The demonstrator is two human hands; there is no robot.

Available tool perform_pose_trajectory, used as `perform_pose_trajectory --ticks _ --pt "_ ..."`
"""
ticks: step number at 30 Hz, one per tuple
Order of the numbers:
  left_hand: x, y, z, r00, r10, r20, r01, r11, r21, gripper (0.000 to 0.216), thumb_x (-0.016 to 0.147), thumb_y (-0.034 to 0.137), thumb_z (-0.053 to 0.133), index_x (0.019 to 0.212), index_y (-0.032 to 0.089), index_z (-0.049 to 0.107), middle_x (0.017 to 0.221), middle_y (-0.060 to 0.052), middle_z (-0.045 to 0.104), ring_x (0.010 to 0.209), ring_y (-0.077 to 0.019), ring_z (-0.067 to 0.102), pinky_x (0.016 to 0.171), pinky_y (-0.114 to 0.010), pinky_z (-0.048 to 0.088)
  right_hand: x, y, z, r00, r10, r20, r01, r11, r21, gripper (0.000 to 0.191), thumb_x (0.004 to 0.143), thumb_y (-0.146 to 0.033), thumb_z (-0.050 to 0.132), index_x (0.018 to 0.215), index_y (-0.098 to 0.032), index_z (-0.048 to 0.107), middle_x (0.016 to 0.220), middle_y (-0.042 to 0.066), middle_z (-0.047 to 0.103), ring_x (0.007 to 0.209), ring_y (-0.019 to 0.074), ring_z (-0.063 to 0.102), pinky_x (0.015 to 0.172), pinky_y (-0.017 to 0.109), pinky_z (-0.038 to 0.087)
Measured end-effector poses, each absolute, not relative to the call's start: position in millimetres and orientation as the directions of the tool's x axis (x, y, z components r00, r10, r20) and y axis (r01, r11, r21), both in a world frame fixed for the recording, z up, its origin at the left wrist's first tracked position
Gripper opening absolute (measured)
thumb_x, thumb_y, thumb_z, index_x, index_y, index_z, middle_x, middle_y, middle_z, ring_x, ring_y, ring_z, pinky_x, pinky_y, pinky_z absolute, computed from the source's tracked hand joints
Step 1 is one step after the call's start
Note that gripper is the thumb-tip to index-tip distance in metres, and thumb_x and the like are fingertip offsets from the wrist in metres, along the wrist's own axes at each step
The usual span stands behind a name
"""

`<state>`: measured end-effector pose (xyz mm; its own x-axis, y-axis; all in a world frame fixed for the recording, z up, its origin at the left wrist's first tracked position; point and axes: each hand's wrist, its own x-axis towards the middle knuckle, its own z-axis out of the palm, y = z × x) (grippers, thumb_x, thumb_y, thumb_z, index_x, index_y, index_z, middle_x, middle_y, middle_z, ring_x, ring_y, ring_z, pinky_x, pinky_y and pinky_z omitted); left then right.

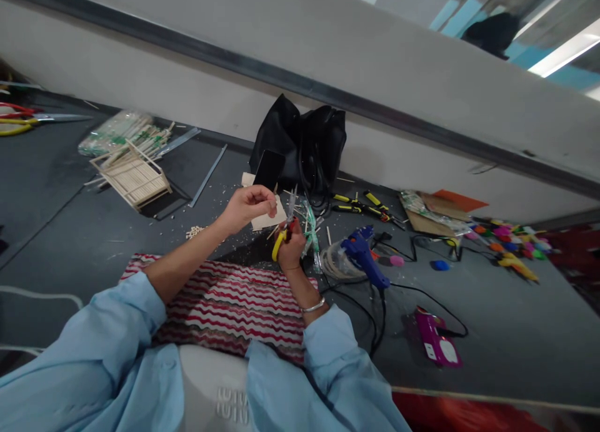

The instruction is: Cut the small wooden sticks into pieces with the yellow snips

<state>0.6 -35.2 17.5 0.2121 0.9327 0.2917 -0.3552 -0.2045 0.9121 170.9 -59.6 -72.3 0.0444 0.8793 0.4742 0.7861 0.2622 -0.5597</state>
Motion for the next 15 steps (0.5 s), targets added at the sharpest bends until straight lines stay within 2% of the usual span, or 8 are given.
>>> perform_pose_trajectory --ticks 4,9,15 --pt "-0.4 -34.4 17.1 0.193 0.941 0.277 -0.390 -0.186 0.902 0.016 0.077 0.028 0.070 0.075 0.015 0.062 0.060 0.000 0.065 0.059 -0.0107 0.062 0.071 -0.029 0.053 173.5 -57.7 -75.9 0.044 0.878 0.476 0.777 0.270 -0.569 0.028 0.078 -0.030 0.050 0.100 -0.015 0.059 0.086 0.010 0.068 0.071 0.0212 0.063 0.069 0.032 0.050" --pt "0.8 -35.8 18.1 0.226 0.946 0.231 -0.436 -0.114 0.893 0.017 0.077 0.029 0.068 0.072 0.014 0.062 0.058 0.000 0.065 0.057 -0.0108 0.061 0.066 -0.026 0.050 169.7 -60.1 -78.4 0.029 0.897 0.441 0.808 0.239 -0.538 0.038 0.076 -0.027 0.052 0.111 -0.014 0.057 0.086 0.009 0.068 0.073 0.0216 0.063 0.068 0.032 0.050" --pt "5.0 -37.2 16.2 0.257 0.951 0.172 -0.458 -0.036 0.888 0.011 0.073 0.023 0.066 0.071 0.014 0.062 0.059 0.001 0.065 0.055 -0.0094 0.059 0.062 -0.023 0.047 166.3 -65.1 -70.7 0.029 0.916 0.400 0.840 0.194 -0.507 0.041 0.073 -0.027 0.054 0.110 -0.010 0.058 0.079 0.009 0.065 0.069 0.0225 0.061 0.064 0.032 0.048"
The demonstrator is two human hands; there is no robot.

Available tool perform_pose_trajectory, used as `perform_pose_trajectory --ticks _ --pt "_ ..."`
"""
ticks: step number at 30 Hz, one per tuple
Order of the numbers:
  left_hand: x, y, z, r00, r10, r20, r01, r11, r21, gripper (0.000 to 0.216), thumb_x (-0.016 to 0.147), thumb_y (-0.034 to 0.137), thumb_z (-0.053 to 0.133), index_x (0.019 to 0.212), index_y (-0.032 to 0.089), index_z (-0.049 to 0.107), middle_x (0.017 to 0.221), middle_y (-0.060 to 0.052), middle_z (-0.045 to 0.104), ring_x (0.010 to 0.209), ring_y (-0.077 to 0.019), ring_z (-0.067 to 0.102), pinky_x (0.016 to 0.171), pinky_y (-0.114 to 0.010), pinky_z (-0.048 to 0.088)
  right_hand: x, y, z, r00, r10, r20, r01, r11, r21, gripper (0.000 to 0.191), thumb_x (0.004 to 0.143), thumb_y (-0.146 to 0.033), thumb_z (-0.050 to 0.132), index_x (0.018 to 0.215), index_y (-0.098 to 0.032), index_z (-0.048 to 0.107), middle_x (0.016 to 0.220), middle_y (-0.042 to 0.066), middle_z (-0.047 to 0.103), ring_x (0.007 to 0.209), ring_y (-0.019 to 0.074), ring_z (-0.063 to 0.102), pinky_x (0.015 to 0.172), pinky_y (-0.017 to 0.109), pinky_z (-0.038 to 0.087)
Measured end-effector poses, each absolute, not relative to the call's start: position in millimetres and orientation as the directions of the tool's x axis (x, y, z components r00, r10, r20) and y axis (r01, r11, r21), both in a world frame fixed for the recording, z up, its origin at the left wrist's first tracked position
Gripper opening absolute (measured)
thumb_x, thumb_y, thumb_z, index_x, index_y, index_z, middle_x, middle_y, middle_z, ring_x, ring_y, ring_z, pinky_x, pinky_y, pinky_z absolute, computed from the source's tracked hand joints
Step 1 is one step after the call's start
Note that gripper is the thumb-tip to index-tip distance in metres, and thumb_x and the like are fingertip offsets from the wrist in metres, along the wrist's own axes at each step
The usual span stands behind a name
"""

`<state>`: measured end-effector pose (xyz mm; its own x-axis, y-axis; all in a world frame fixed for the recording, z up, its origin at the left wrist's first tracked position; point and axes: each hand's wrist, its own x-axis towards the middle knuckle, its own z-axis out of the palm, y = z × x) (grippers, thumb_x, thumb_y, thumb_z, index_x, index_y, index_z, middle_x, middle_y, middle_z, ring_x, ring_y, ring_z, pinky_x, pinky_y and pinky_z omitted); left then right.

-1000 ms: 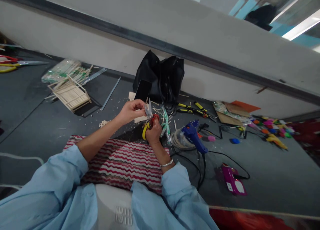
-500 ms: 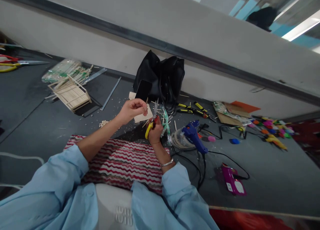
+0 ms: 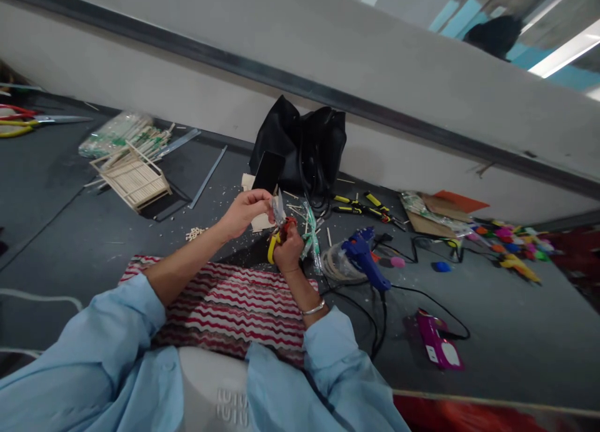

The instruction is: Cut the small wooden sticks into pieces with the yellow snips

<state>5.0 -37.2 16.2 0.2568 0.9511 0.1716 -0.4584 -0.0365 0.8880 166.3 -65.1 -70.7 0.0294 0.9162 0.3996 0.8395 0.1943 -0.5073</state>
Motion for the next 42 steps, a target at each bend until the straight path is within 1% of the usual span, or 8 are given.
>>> perform_pose_trajectory --ticks 7,15,22,27,30,36,42 --pt "5.4 -37.3 18.1 0.250 0.956 0.152 -0.437 -0.028 0.899 0.005 0.071 0.017 0.063 0.069 0.013 0.060 0.058 0.002 0.062 0.053 -0.0075 0.057 0.060 -0.022 0.045 163.7 -66.3 -62.7 0.046 0.908 0.417 0.855 0.180 -0.486 0.033 0.072 -0.028 0.055 0.102 -0.014 0.059 0.078 0.007 0.064 0.070 0.0225 0.059 0.063 0.031 0.046" --pt "3.9 -37.8 17.7 0.278 0.948 0.154 -0.414 -0.026 0.910 0.004 0.072 0.017 0.061 0.070 0.014 0.058 0.056 0.003 0.060 0.053 -0.0072 0.056 0.061 -0.022 0.046 162.8 -66.4 -60.5 0.033 0.901 0.432 0.866 0.190 -0.462 0.030 0.071 -0.027 0.055 0.099 -0.016 0.057 0.078 0.006 0.064 0.070 0.0223 0.059 0.062 0.030 0.044" --pt "2.1 -37.6 18.8 0.296 0.941 0.164 -0.430 -0.022 0.903 0.001 0.071 0.015 0.060 0.071 0.014 0.059 0.058 0.003 0.062 0.053 -0.0073 0.056 0.061 -0.022 0.045 164.0 -67.2 -59.6 0.022 0.871 0.491 0.872 0.224 -0.436 0.019 0.072 -0.025 0.055 0.090 -0.019 0.055 0.073 0.004 0.060 0.067 0.0198 0.056 0.061 0.028 0.042" --pt "1.1 -37.5 19.4 0.308 0.938 0.159 -0.433 -0.010 0.901 0.002 0.071 0.015 0.061 0.070 0.014 0.059 0.057 0.003 0.061 0.052 -0.0075 0.056 0.060 -0.022 0.044 164.0 -66.8 -59.6 0.009 0.872 0.490 0.862 0.242 -0.446 0.025 0.071 -0.024 0.054 0.096 -0.018 0.055 0.074 0.003 0.061 0.067 0.0198 0.055 0.060 0.028 0.042" --pt "0.3 -37.2 19.5 0.307 0.939 0.157 -0.429 -0.011 0.903 0.002 0.070 0.013 0.060 0.069 0.014 0.059 0.056 0.003 0.061 0.052 -0.0074 0.056 0.060 -0.022 0.044 163.8 -66.2 -60.4 0.011 0.880 0.475 0.857 0.236 -0.457 0.024 0.071 -0.023 0.054 0.094 -0.018 0.056 0.072 0.003 0.060 0.066 0.0200 0.056 0.060 0.028 0.042" --pt "0.1 -36.8 21.6 0.295 0.941 0.167 -0.407 -0.034 0.913 0.003 0.071 0.013 0.058 0.069 0.014 0.058 0.056 0.003 0.060 0.053 -0.0077 0.056 0.060 -0.022 0.044 162.2 -66.9 -61.0 0.009 0.894 0.448 0.841 0.236 -0.487 0.031 0.069 -0.020 0.053 0.099 -0.016 0.058 0.072 0.005 0.062 0.068 0.0213 0.059 0.061 0.028 0.044" --pt "-1.9 -35.0 21.6 0.300 0.930 0.212 -0.373 -0.090 0.923 0.003 0.074 0.015 0.058 0.071 0.014 0.058 0.058 0.002 0.062 0.056 -0.0083 0.058 0.062 -0.022 0.046 160.1 -67.9 -60.5 -0.005 0.901 0.434 0.821 0.251 -0.512 0.028 0.070 -0.019 0.053 0.097 -0.016 0.058 0.075 0.006 0.064 0.072 0.0219 0.061 0.066 0.030 0.047"
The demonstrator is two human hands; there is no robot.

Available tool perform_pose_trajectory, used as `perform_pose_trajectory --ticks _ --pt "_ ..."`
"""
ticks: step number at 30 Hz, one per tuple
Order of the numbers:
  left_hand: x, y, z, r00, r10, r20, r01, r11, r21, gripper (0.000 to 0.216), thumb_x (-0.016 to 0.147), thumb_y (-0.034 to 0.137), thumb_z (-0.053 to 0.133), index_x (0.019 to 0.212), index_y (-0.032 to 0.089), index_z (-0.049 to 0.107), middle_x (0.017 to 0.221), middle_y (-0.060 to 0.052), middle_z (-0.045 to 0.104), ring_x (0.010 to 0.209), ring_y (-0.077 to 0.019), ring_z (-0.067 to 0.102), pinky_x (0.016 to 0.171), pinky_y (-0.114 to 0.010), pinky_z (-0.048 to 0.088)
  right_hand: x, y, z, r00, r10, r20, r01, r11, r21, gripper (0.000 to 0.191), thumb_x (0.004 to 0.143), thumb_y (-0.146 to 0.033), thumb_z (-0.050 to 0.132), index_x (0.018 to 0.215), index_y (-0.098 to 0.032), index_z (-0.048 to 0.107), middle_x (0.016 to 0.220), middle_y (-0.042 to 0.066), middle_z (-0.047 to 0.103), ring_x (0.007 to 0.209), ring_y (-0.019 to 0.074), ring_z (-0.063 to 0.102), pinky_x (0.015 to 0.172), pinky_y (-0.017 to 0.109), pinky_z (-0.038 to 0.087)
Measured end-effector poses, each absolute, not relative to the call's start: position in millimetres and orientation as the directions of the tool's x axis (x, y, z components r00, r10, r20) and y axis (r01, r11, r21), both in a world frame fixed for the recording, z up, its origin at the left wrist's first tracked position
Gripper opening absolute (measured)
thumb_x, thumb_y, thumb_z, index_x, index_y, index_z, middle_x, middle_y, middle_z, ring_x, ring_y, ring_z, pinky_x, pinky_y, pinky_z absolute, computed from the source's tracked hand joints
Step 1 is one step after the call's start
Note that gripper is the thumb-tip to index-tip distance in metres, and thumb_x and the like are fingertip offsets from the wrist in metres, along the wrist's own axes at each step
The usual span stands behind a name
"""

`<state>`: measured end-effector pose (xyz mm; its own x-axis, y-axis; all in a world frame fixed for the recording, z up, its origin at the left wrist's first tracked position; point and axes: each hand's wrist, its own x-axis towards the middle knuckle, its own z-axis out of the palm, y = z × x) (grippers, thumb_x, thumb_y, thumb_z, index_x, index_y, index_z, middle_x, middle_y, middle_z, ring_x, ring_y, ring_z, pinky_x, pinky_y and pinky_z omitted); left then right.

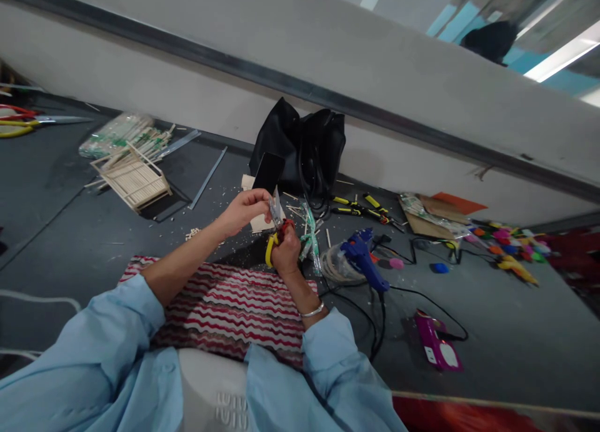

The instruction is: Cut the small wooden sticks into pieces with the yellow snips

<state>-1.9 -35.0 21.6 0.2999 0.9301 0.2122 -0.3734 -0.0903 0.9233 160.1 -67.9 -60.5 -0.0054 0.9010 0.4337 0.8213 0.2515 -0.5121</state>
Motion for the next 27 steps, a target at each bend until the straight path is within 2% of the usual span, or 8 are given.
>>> perform_pose_trajectory --ticks 5,18,27 --pt "-5 -35 25 0.331 0.909 0.255 -0.293 -0.158 0.943 0.006 0.073 0.018 0.062 0.072 0.015 0.056 0.059 0.002 0.062 0.058 -0.0091 0.059 0.061 -0.022 0.046 160 -68 -62 0.003 0.898 0.440 0.804 0.259 -0.535 0.025 0.070 -0.019 0.054 0.095 -0.017 0.057 0.075 0.005 0.063 0.070 0.0208 0.061 0.064 0.029 0.046" --pt "-6 -34 20 0.306 0.913 0.270 -0.203 -0.215 0.955 0.013 0.074 0.022 0.065 0.070 0.015 0.055 0.059 0.002 0.061 0.055 -0.0067 0.058 0.057 -0.019 0.045 160 -69 -55 0.016 0.936 0.352 0.869 0.160 -0.467 0.029 0.073 -0.025 0.055 0.100 -0.015 0.057 0.077 0.006 0.064 0.070 0.0213 0.060 0.062 0.028 0.043" --pt "-15 -29 20 0.337 0.883 0.328 -0.111 -0.308 0.945 0.008 0.074 0.018 0.062 0.068 0.014 0.059 0.061 0.001 0.061 0.055 -0.0062 0.055 0.055 -0.017 0.044 158 -70 -57 0.001 0.933 0.360 0.836 0.197 -0.512 0.027 0.072 -0.022 0.056 0.098 -0.017 0.057 0.074 0.004 0.064 0.072 0.0218 0.062 0.065 0.028 0.046"
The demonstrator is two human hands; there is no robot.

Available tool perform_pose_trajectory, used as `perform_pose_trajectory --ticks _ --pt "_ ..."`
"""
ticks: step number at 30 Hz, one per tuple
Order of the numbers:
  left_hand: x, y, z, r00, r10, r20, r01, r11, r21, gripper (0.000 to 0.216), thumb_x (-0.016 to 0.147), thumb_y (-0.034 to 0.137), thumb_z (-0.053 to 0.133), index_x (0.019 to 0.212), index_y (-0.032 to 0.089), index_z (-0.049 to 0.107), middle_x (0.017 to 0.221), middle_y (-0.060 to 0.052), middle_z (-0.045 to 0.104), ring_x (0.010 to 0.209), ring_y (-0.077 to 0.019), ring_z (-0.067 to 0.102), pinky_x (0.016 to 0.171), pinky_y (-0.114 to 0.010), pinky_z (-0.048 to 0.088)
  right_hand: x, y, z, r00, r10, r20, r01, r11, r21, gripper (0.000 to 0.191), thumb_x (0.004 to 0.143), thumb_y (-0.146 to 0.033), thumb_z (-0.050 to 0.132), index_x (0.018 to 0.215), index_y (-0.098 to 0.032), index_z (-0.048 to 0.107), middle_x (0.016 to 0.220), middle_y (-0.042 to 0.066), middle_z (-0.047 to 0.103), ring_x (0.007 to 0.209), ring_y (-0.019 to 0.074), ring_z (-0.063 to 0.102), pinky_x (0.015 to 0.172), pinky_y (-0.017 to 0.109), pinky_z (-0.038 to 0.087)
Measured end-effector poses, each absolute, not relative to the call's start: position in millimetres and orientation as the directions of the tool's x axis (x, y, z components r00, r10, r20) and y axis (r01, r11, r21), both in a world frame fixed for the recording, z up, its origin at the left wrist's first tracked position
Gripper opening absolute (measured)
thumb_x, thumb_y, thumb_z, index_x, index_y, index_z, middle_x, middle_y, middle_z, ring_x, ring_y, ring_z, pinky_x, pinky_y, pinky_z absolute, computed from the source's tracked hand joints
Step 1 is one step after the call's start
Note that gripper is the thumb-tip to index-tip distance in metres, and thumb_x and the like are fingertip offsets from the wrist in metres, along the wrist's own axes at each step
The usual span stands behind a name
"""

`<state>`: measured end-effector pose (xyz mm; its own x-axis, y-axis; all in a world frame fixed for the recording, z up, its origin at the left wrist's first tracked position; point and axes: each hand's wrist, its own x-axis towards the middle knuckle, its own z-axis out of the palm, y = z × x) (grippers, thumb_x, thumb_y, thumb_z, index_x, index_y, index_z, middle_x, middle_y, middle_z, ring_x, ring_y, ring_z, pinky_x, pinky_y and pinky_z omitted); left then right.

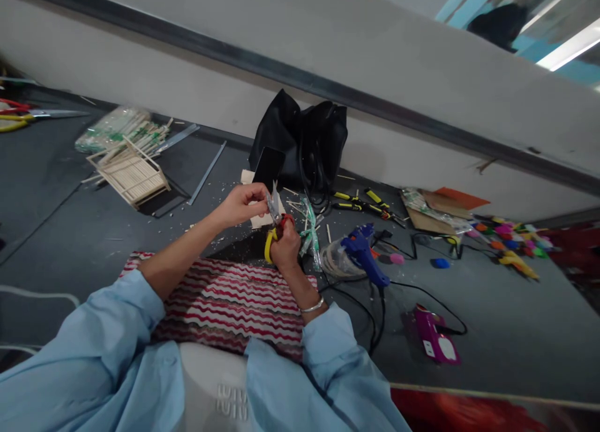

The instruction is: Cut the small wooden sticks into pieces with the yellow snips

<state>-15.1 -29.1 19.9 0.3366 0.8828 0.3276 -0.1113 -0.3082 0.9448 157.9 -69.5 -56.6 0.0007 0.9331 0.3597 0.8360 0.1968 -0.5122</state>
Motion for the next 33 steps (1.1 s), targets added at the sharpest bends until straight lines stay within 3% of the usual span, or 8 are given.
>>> perform_pose_trajectory --ticks 10,16,22,33 --pt "-18 -25 16 0.321 0.876 0.361 -0.018 -0.375 0.927 0.009 0.075 0.018 0.061 0.067 0.014 0.059 0.061 0.001 0.061 0.057 -0.0071 0.056 0.055 -0.017 0.044 157 -69 -60 -0.015 0.928 0.372 0.804 0.232 -0.547 0.033 0.071 -0.015 0.052 0.104 -0.015 0.058 0.075 0.005 0.066 0.070 0.0204 0.063 0.066 0.028 0.049" --pt "-16 -28 21 0.322 0.885 0.337 -0.115 -0.317 0.941 0.017 0.078 0.029 0.065 0.072 0.014 0.059 0.062 0.000 0.062 0.056 -0.0073 0.055 0.055 -0.019 0.044 160 -67 -64 -0.029 0.926 0.376 0.764 0.263 -0.589 0.037 0.074 -0.018 0.051 0.110 -0.014 0.059 0.076 0.004 0.067 0.067 0.0187 0.062 0.066 0.028 0.049" --pt "-15 -31 26 0.334 0.877 0.344 -0.220 -0.282 0.934 0.026 0.081 0.039 0.067 0.078 0.014 0.061 0.069 -0.002 0.065 0.059 -0.0080 0.057 0.059 -0.021 0.045 170 -60 -72 0.058 0.916 0.397 0.718 0.238 -0.655 0.023 0.077 -0.027 0.050 0.095 -0.017 0.059 0.080 0.006 0.067 0.065 0.0180 0.060 0.063 0.029 0.049" --pt "-22 -29 24 0.431 0.817 0.382 -0.125 -0.365 0.922 0.031 0.085 0.045 0.062 0.084 0.014 0.062 0.074 -0.004 0.064 0.071 -0.0119 0.062 0.069 -0.025 0.048 163 -63 -67 -0.095 0.932 0.350 0.803 0.280 -0.527 0.039 0.074 -0.021 0.053 0.112 -0.015 0.057 0.088 0.009 0.070 0.076 0.0219 0.065 0.074 0.033 0.052"
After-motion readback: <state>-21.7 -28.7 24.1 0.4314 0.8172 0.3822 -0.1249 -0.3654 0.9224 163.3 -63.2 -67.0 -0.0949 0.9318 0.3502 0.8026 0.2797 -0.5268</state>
